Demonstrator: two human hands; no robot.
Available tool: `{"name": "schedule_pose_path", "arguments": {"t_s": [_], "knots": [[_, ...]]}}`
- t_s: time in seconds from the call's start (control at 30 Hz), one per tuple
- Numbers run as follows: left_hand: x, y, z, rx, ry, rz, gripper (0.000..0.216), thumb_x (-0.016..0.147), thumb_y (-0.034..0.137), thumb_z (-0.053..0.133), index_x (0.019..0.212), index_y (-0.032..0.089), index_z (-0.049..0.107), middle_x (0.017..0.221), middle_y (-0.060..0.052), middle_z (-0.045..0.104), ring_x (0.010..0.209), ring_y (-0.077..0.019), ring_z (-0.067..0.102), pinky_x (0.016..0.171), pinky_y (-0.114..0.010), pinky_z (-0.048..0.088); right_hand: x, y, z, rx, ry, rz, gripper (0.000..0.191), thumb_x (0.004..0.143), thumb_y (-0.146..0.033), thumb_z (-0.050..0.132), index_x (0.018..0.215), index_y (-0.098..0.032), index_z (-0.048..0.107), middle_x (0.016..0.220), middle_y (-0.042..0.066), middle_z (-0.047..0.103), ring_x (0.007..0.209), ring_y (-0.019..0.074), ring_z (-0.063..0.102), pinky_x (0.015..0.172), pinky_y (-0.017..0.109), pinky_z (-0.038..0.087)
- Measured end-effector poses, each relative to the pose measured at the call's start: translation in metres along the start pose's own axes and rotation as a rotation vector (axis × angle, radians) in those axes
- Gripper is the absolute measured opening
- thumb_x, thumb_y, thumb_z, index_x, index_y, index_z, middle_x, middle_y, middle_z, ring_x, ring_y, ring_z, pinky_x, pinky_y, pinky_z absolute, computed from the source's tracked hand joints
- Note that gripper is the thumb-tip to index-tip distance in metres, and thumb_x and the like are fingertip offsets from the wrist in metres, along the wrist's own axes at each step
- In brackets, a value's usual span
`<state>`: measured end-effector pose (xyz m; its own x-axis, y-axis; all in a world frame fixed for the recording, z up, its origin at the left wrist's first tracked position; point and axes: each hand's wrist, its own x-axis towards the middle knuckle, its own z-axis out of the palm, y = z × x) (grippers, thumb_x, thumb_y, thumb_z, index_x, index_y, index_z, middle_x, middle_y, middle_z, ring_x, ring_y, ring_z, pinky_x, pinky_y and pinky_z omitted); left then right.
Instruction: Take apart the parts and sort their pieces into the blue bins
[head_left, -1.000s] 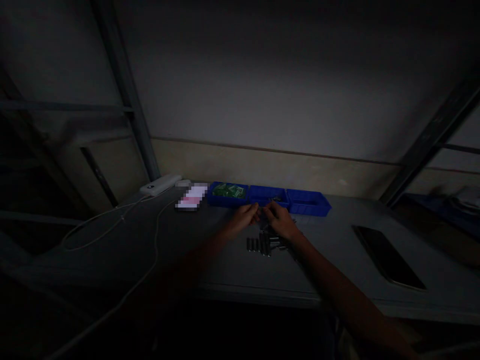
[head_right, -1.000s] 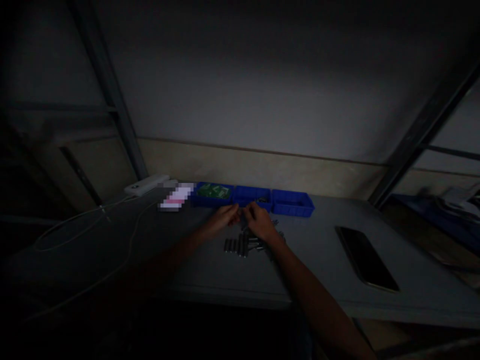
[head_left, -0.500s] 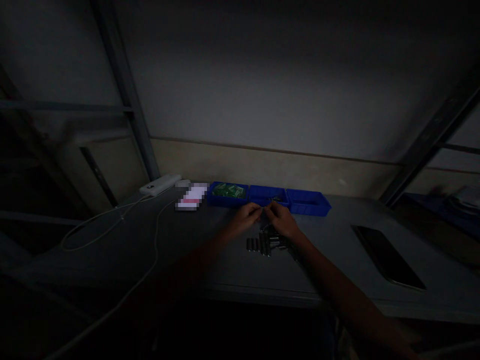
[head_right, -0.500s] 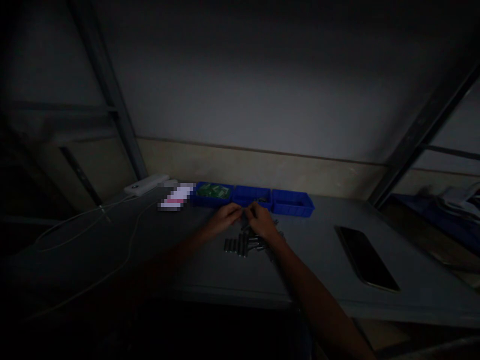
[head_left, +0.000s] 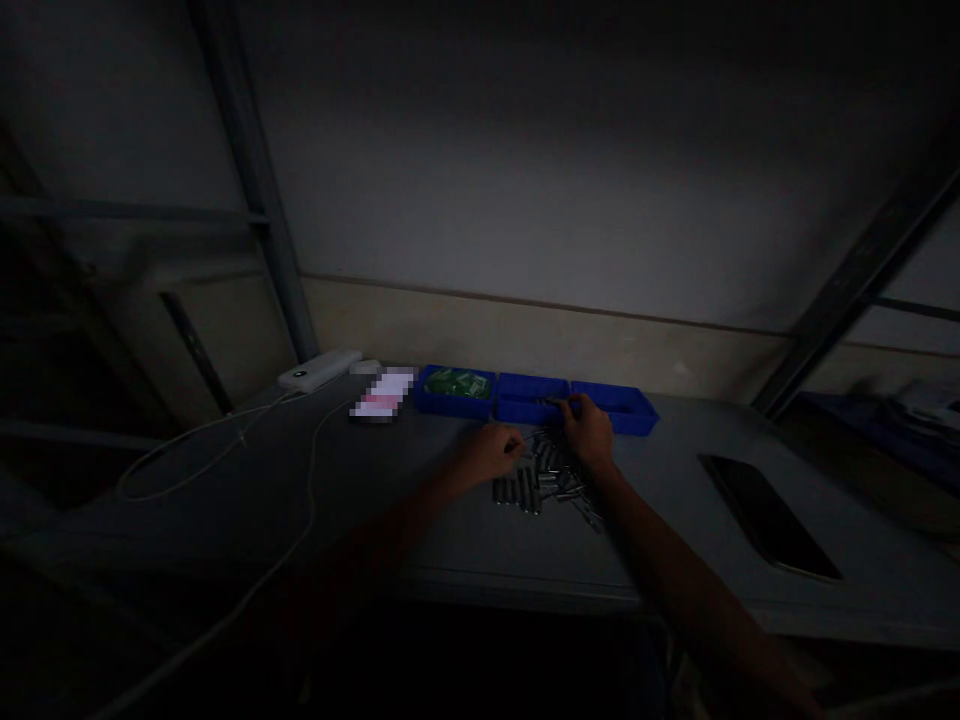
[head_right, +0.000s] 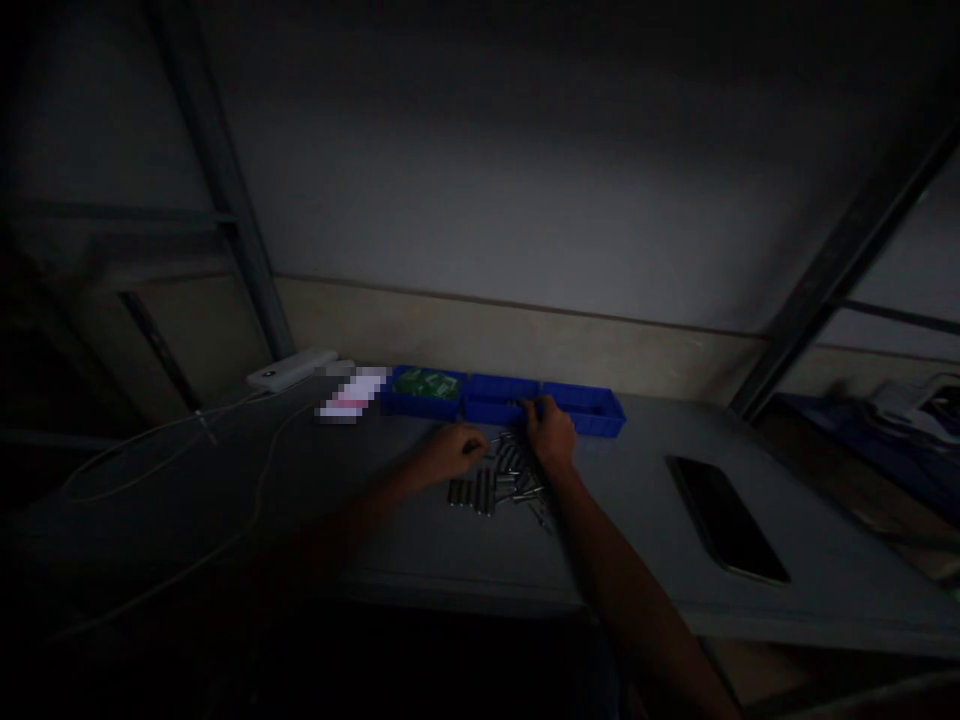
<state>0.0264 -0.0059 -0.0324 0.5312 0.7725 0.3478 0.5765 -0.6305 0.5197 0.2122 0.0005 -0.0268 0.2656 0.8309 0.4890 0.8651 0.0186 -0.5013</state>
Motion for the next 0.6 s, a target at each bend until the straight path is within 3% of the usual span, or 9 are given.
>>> {"name": "schedule_pose_path", "arguments": {"t_s": [0.3,0.5,0.6], "knots": [[-0.001,-0.006,0.001,-0.017,0.034,0.003,0.008,0.069,0.016,0.058,0.071,0.02,0.065,0.074,-0.003,0.064,0.073,-0.018,0.057,0.07,-0.027,0.043,-0.003,-0.006,-0.004,0.054,-0.053,-0.008,0.04,0.084,-0.049,0.042,0.098,-0.017,0.062,0.076,0.01,0.066,0.066,0.0204,0.059,0.058,0.027,0.036],[0.002,-0.001,-0.008,-0.107,0.245,-0.044,0.009,0.075,0.018,0.053,0.081,0.018,0.06,0.085,-0.004,0.062,0.082,-0.0173,0.055,0.079,-0.03,0.042,-0.017,-0.027,-0.001,0.146,-0.264,-0.293,0.034,0.09,-0.039,0.034,0.084,-0.018,0.061,0.074,0.007,0.065,0.068,0.0159,0.058,0.061,0.025,0.036],[0.004,0.0,-0.009,-0.158,0.293,-0.038,0.009,0.077,0.019,0.053,0.084,0.018,0.058,0.086,-0.004,0.062,0.081,-0.0169,0.056,0.08,-0.03,0.043,-0.023,-0.032,0.002,0.137,-0.338,-0.369,0.035,0.092,-0.034,0.03,0.079,-0.018,0.058,0.072,0.006,0.063,0.067,0.0155,0.057,0.061,0.024,0.035]]}}
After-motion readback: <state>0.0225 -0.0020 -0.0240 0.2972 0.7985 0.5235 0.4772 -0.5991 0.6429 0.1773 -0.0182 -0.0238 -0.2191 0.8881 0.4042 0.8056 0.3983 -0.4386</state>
